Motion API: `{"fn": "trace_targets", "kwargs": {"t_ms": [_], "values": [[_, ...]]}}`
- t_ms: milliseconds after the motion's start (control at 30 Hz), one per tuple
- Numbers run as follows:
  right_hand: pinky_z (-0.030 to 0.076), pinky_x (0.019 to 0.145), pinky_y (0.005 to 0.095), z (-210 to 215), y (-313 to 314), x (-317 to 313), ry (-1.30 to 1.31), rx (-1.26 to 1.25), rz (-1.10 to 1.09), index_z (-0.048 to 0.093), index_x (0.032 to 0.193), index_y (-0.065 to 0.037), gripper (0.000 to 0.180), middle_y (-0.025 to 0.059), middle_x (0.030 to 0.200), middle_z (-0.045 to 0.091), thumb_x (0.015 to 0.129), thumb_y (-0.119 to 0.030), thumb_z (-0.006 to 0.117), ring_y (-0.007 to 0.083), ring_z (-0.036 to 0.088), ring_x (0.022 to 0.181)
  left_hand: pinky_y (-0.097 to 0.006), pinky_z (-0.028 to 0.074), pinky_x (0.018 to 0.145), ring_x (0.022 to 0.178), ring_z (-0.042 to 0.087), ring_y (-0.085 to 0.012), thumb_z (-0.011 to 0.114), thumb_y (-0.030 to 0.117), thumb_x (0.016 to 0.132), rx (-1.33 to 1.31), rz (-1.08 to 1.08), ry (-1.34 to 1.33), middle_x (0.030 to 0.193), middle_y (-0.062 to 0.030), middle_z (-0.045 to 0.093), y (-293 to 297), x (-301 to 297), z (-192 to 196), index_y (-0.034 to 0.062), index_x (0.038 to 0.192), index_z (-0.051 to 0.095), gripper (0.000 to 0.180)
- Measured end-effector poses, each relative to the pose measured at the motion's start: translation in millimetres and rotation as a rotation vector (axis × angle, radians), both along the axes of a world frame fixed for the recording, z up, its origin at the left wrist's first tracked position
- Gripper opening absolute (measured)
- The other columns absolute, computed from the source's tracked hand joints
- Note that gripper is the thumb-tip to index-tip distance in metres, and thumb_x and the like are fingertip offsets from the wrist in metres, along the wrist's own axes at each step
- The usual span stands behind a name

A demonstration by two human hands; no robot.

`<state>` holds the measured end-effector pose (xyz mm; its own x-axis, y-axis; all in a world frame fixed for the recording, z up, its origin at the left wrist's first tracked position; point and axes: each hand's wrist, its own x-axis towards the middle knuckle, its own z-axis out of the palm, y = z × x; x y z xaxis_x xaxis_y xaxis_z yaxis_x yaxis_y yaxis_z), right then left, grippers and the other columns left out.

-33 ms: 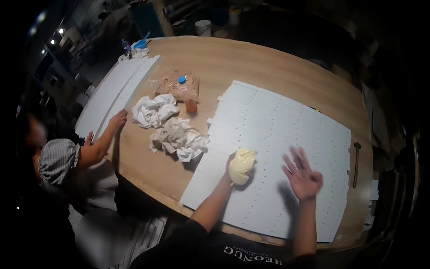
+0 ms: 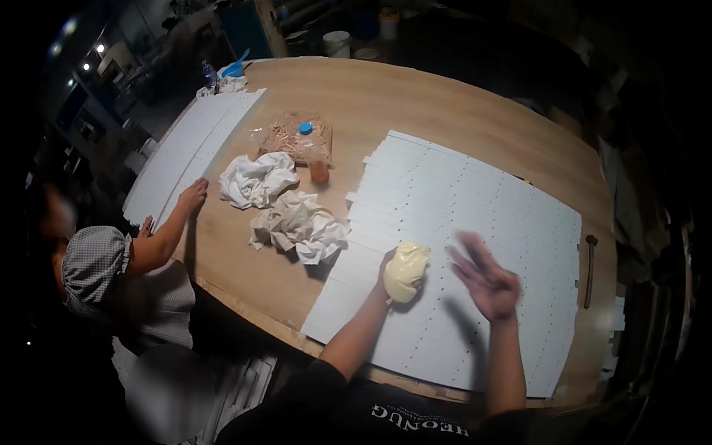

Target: The person applies glue into holes on white panels using a plastic bag and wipes the surface with a cloth.

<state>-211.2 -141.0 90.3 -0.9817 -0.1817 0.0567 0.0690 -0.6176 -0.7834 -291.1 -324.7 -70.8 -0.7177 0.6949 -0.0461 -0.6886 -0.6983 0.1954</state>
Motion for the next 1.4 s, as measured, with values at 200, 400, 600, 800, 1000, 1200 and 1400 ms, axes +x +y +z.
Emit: {"fn": "trace_targets", "kwargs": {"t_ms": [200,400,600,800,1000,1200,1400], "values": [[0.036,0.102,0.0434,-29,-197,-132,0.543,1.763,0.219,0.042,0.137,-0.01,0.08,0.02,0.138,0.042,0.073,-0.055,0.061,0.0333,0.044,0.124,-0.033,0.052,0.058,0.071,0.063,-0.0224,0.046,0.035,0.09,0.062,-0.085,-0.138,0.087,-0.0126,0.063,24,-2,-6,0.0044,0.106,0.056,0.035],[0.007,0.108,0.0623,-99,-277,-192,0.302,2.041,0.175,0.026,0.144,-0.007,0.099,0.0182,0.15,0.021,0.068,-0.062,0.058,0.0382,0.015,0.139,-0.032,0.053,0.065,0.079,0.063,-0.0205,0.052,0.04,0.087,0.165,-0.179,-0.305,0.09,-0.0097,0.063,2,-10,-13,0.0079,0.111,0.055,0.04],[0.025,0.107,0.0513,-89,-318,-270,0.689,1.534,-0.121,0.032,0.141,-0.008,0.081,0.0238,0.142,0.032,0.078,-0.049,0.06,0.0417,0.03,0.131,-0.032,0.053,0.067,0.08,0.063,-0.0205,0.051,0.042,0.087,0.263,-0.142,-0.341,0.091,-0.0095,0.063,-25,-14,-14,0.0085,0.115,0.054,0.043],[0.031,0.106,0.0453,-99,-409,-338,0.515,1.732,0.106,0.032,0.141,-0.01,0.091,0.0245,0.146,0.025,0.071,-0.059,0.064,0.039,0.03,0.133,-0.033,0.054,0.067,0.078,0.063,-0.0214,0.047,0.043,0.089,0.288,-0.143,-0.22,0.091,-0.0105,0.064,-48,-5,-29,0.0076,0.117,0.052,0.046],[0.042,0.089,0.0507,-144,-418,-342,0.56,1.934,0.185,0.048,0.124,-0.009,0.069,0.0203,0.122,0.051,0.068,-0.042,0.071,0.0374,0.051,0.11,-0.033,0.054,0.067,0.076,0.064,-0.0224,0.043,0.044,0.091,0.286,-0.201,-0.114,0.091,-0.0116,0.064,-11,0,-49,0.0067,0.12,0.05,0.048],[0.046,0.068,0.044,-61,-394,-322,0.798,1.509,0.037,0.065,0.08,-0.009,0.021,0.0155,0.083,0.063,0.073,-0.029,0.066,0.0345,0.061,0.078,-0.033,0.054,0.066,0.074,0.064,-0.0233,0.039,0.045,0.093,0.296,-0.208,-0.048,0.091,-0.0126,0.064,16,-1,-51,0.0058,0.122,0.049,0.05],[0.048,0.061,0.0377,38,-270,-258,0.843,1.378,-0.254,0.067,0.081,-0.011,0.036,0.0097,0.075,0.065,0.084,-0.046,0.06,0.0269,0.063,0.069,-0.034,0.054,0.066,0.072,0.064,-0.0242,0.035,0.046,0.095,0.302,-0.258,0.029,0.091,-0.0136,0.064,39,1,-73,0.0049,0.125,0.047,0.053]]}}
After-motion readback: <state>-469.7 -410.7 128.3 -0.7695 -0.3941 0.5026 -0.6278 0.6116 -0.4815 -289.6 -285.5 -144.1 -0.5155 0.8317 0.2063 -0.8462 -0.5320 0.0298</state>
